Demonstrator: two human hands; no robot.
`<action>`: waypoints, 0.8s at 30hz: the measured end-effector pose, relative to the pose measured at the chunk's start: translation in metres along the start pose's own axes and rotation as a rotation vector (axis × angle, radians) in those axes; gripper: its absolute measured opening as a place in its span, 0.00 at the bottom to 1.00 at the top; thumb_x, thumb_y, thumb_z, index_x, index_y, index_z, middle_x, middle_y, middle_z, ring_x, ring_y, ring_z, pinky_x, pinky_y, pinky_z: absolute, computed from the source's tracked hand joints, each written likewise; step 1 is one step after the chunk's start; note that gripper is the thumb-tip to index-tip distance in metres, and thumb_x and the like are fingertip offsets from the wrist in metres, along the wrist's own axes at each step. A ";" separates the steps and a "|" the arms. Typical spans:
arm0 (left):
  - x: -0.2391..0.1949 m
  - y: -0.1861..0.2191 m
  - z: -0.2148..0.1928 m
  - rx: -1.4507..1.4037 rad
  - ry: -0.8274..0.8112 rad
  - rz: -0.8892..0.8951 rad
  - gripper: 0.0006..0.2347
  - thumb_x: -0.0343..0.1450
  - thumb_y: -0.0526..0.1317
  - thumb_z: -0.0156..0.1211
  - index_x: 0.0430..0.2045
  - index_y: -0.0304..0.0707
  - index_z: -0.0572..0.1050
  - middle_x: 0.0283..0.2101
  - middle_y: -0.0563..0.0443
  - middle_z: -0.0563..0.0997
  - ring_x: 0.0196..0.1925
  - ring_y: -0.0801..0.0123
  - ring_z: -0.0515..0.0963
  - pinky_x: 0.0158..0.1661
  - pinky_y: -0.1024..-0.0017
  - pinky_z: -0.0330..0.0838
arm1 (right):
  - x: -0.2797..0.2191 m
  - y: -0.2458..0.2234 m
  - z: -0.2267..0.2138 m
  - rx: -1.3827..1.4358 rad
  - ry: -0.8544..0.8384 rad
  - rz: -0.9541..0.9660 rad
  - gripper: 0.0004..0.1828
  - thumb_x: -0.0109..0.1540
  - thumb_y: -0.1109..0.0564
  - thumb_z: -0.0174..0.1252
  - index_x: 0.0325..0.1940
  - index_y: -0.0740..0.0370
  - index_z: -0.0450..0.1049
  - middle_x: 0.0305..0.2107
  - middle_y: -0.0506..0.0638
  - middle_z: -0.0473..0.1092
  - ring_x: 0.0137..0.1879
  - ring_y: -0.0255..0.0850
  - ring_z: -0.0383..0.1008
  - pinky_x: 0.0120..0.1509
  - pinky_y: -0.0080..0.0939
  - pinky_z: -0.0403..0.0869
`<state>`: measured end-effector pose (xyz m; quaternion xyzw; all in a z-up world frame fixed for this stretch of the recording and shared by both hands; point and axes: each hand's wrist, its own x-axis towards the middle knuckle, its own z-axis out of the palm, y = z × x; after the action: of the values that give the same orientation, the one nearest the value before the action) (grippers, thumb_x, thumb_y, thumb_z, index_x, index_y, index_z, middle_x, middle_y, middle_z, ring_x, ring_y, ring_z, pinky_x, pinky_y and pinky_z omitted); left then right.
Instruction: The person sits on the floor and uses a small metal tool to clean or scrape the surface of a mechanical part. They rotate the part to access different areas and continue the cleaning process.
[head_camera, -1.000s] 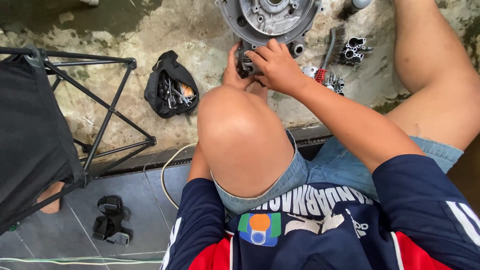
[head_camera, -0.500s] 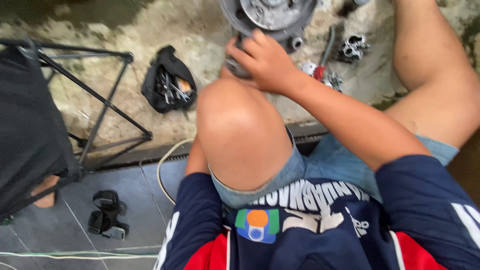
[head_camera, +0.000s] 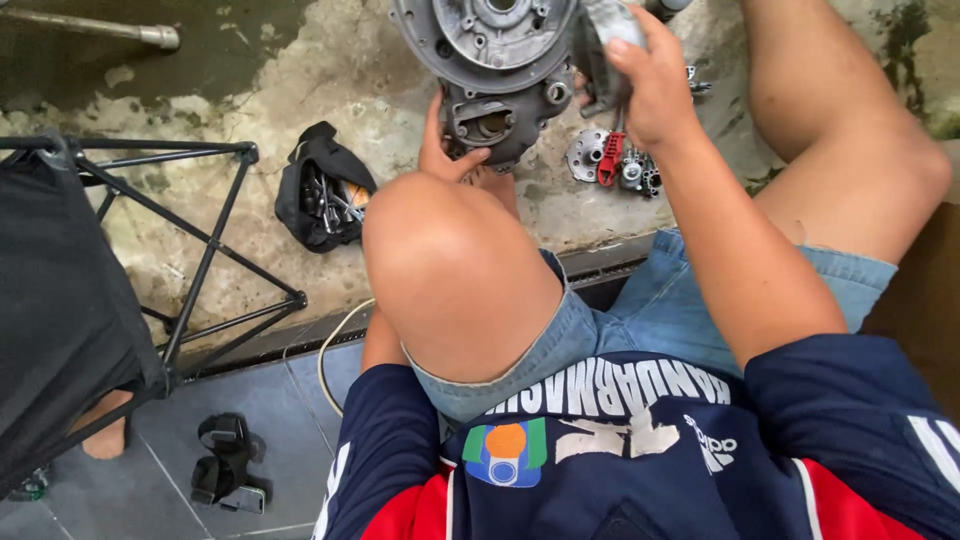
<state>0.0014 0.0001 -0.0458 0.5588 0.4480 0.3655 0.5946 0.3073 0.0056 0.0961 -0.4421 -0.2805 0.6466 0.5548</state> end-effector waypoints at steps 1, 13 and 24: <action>0.001 0.002 0.000 -0.002 -0.003 -0.001 0.43 0.69 0.45 0.77 0.74 0.49 0.48 0.74 0.40 0.62 0.75 0.50 0.66 0.68 0.56 0.69 | -0.007 -0.002 -0.007 -0.001 0.004 0.000 0.27 0.63 0.53 0.59 0.63 0.64 0.62 0.35 0.61 0.68 0.35 0.47 0.76 0.33 0.44 0.80; -0.019 0.084 -0.014 0.222 0.031 -0.181 0.41 0.71 0.54 0.68 0.75 0.56 0.44 0.78 0.37 0.51 0.74 0.43 0.64 0.63 0.37 0.66 | -0.055 -0.031 -0.019 0.151 0.179 0.192 0.36 0.64 0.32 0.45 0.57 0.68 0.71 0.36 0.62 0.74 0.31 0.51 0.78 0.27 0.47 0.76; -0.115 0.038 -0.072 -0.413 0.501 -0.774 0.13 0.71 0.51 0.59 0.42 0.47 0.73 0.28 0.55 0.65 0.36 0.66 0.69 0.50 0.58 0.67 | -0.054 -0.029 -0.023 0.139 0.182 -0.015 0.33 0.59 0.34 0.54 0.54 0.62 0.76 0.39 0.54 0.74 0.41 0.48 0.80 0.38 0.48 0.79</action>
<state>-0.1016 -0.0792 0.0081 0.1175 0.6694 0.3221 0.6590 0.3411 -0.0432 0.1247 -0.4574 -0.1866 0.6176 0.6120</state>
